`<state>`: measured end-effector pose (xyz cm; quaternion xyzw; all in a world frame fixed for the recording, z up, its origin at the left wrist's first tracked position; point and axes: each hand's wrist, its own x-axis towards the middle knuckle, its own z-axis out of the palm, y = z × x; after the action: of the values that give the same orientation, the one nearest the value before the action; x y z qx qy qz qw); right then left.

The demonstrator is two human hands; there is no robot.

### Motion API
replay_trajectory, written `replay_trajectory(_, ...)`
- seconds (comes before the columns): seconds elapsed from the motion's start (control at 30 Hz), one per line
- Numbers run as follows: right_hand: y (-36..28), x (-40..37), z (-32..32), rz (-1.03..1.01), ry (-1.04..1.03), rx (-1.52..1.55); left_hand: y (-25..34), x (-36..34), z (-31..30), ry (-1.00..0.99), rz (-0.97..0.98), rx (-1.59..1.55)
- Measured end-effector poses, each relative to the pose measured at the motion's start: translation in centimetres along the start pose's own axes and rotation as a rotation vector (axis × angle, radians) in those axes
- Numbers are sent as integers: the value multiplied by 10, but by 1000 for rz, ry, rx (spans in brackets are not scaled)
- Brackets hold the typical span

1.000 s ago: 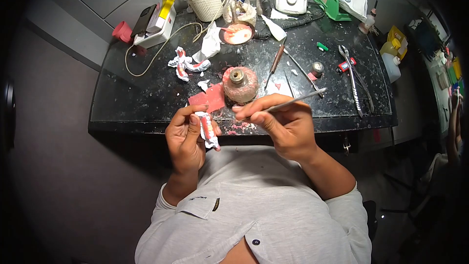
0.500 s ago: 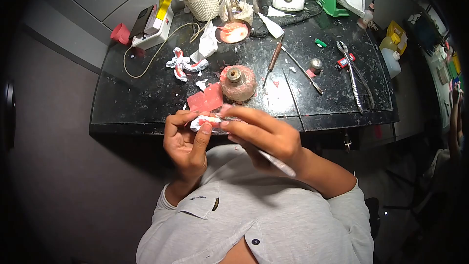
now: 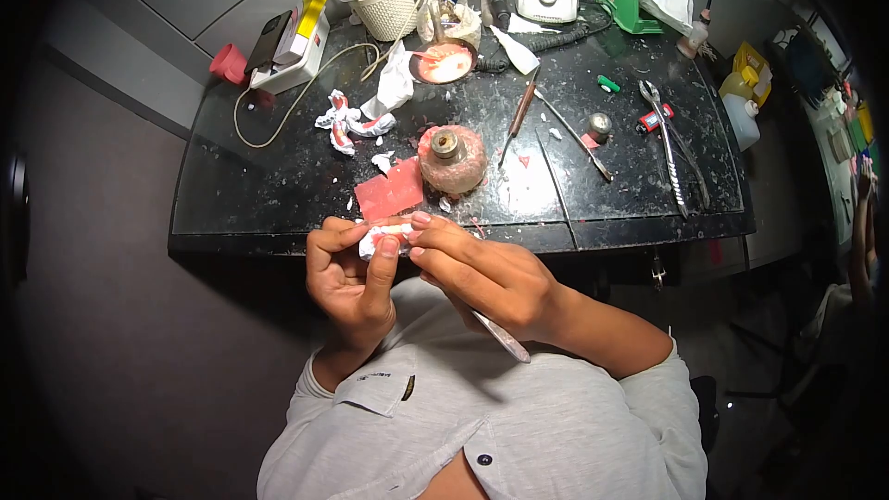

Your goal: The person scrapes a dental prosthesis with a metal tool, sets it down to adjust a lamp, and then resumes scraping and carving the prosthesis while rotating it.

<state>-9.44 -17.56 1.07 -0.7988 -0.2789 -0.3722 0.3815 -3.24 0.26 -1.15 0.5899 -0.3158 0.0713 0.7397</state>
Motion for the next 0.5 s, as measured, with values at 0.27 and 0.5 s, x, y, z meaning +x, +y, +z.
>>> replay_trajectory(0.27, 4, -6, -2, 19, -26, -18, 0, -1, 0, -24, 24, 79)
replay_trajectory(0.5, 10, -4, -7, 94, 102, -65, 5, 4, -1, -60, 101, 217)
